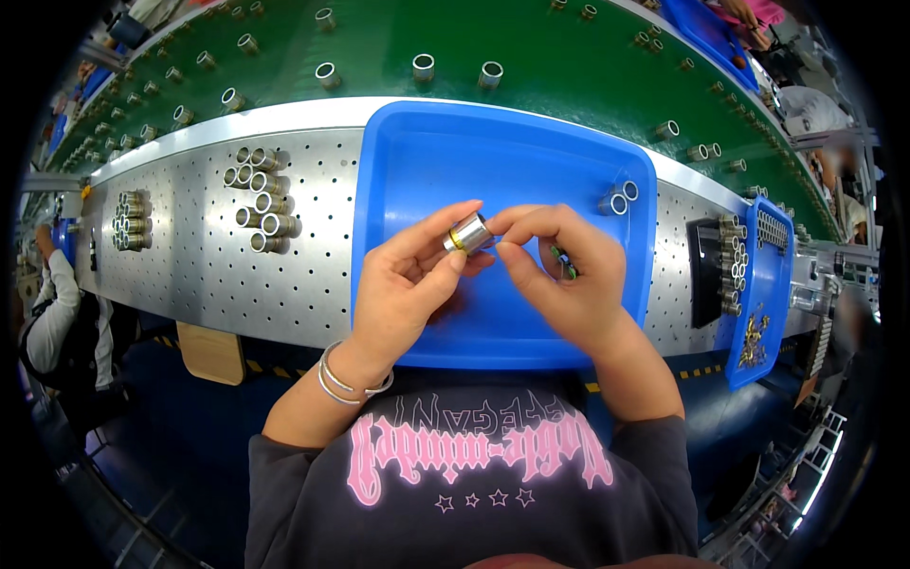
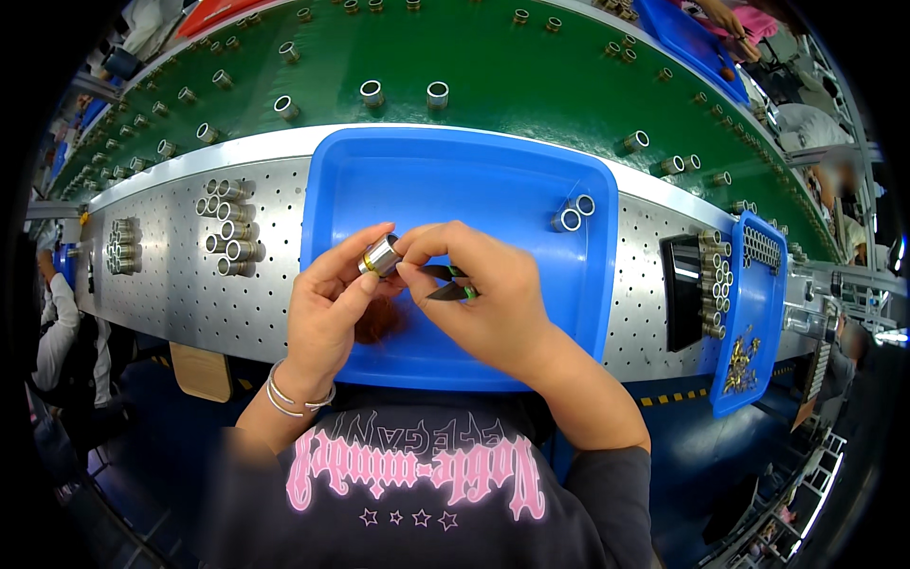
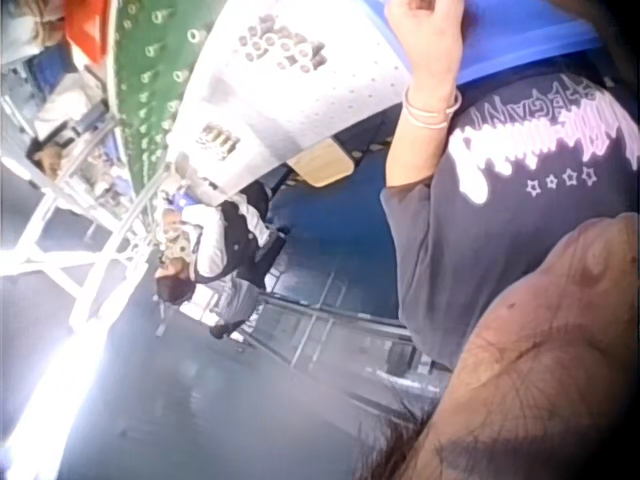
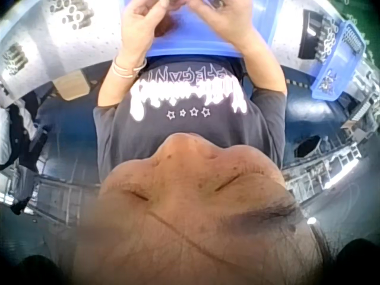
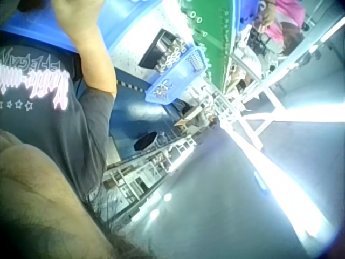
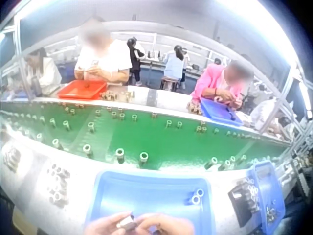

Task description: The person uses a pair of pliers to manipulate small cylindrical metal parts over a blue tray. They repeatedly pick up a metal cylinder, use the pliers to adjust or insert a component, and then place the finished part onto a green conveyor belt. The process is repetitive and involves handling multiple identical metal pieces.

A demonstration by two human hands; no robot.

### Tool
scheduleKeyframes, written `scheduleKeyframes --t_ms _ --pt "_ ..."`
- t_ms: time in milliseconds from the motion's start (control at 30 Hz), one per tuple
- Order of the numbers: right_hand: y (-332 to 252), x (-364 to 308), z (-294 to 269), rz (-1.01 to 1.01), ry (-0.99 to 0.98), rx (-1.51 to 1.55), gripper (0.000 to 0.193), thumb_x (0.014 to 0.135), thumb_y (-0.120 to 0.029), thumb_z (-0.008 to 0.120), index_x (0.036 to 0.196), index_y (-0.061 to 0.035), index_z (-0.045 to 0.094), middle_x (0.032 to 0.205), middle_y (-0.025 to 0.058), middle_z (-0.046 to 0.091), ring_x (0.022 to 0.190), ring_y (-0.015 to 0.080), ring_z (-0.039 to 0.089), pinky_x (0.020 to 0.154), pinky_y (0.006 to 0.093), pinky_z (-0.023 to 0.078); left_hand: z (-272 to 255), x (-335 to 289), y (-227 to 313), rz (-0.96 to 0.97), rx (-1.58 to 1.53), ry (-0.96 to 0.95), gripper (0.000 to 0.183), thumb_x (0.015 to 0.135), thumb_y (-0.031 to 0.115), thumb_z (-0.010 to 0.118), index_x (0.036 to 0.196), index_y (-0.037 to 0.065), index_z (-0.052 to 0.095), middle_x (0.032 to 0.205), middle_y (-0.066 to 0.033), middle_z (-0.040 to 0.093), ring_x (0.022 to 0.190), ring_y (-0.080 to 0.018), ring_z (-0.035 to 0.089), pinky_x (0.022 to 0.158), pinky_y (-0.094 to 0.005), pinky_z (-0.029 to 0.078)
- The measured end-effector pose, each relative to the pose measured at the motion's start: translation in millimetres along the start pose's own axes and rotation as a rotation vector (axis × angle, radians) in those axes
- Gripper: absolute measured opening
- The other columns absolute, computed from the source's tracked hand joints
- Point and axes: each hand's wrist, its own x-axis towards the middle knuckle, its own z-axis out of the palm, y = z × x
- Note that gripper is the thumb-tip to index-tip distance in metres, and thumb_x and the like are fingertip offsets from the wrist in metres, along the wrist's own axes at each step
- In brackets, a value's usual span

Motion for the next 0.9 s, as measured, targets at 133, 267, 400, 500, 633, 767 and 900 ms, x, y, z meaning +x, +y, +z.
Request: scheduleKeyframes --t_ms 133,267,400,500,633,767,900 --pt "2.5 1.0 0.3 0.041 -0.002 0.076 0.012 0.076 0.002 0.063 0.086 -0.0021 0.057 0.086 0.0073 0.066 0.071 0.0124 0.062 0.061 0.0226 0.049 -2.6 0.1 -1.9 -0.036 0.002 0.005 0.039 0.089 0.002 0.049 0.127 -0.004 0.044 0.113 -0.0142 0.057 0.099 -0.0201 0.060 0.086 -0.0279 0.047" --pt "5.7 2.1 1.8 0.030 0.014 0.087 0.012 0.077 0.000 0.063 0.087 -0.0014 0.057 0.085 0.0074 0.066 0.071 0.0130 0.062 0.062 0.0227 0.048 -1.4 1.0 0.0 -0.062 -0.003 0.018 0.039 0.089 0.002 0.049 0.127 -0.003 0.044 0.113 -0.0138 0.058 0.097 -0.0199 0.061 0.085 -0.0274 0.047" --pt "5.6 6.1 -0.1 0.073 0.027 0.004 0.015 0.078 -0.005 0.066 0.090 -0.0015 0.057 0.088 0.0089 0.063 0.078 0.0153 0.061 0.067 0.0250 0.048 -2.4 1.2 -0.6 -0.080 -0.005 0.033 0.043 0.088 0.002 0.050 0.131 0.000 0.041 0.112 -0.0144 0.058 0.096 -0.0196 0.061 0.085 -0.0274 0.047" --pt "1.3 6.5 -1.6 0.154 0.048 -0.016 0.020 0.079 -0.009 0.065 0.095 -0.0015 0.056 0.092 0.0106 0.061 0.080 0.0186 0.060 0.068 0.0269 0.048 0.7 2.8 3.3 -0.078 -0.061 0.055 0.049 0.088 0.004 0.052 0.135 0.002 0.036 0.112 -0.0158 0.058 0.096 -0.0197 0.060 0.086 -0.0284 0.047" --pt "13.8 2.8 0.6 0.065 0.107 0.091 0.025 0.081 -0.012 0.063 0.102 -0.0018 0.054 0.093 0.0112 0.059 0.076 0.0220 0.059 0.064 0.0278 0.047 0.0 4.7 5.9 -0.129 -0.096 0.062 0.048 0.088 0.006 0.054 0.133 0.003 0.037 0.111 -0.0165 0.058 0.096 -0.0201 0.060 0.086 -0.0296 0.047" --pt "4.0 5.5 -6.6 -0.091 0.069 -0.098 0.027 0.078 -0.014 0.066 0.102 -0.0052 0.058 0.088 0.0096 0.061 0.072 0.0216 0.060 0.060 0.0288 0.047 -1.6 6.2 5.6 -0.154 -0.146 0.058 0.047 0.088 0.006 0.054 0.131 0.003 0.037 0.111 -0.0166 0.058 0.096 -0.0202 0.059 0.086 -0.0302 0.047" --pt "-4.4 7.1 -8.3 -0.181 -0.018 -0.214 0.025 0.071 -0.015 0.071 0.094 -0.0085 0.063 0.070 0.0050 0.061 0.057 0.0194 0.058 0.050 0.0285 0.043 -1.6 5.8 6.3 -0.125 -0.156 0.086 0.048 0.087 0.004 0.054 0.131 0.003 0.036 0.111 -0.0170 0.057 0.097 -0.0196 0.059 0.087 -0.0302 0.047"
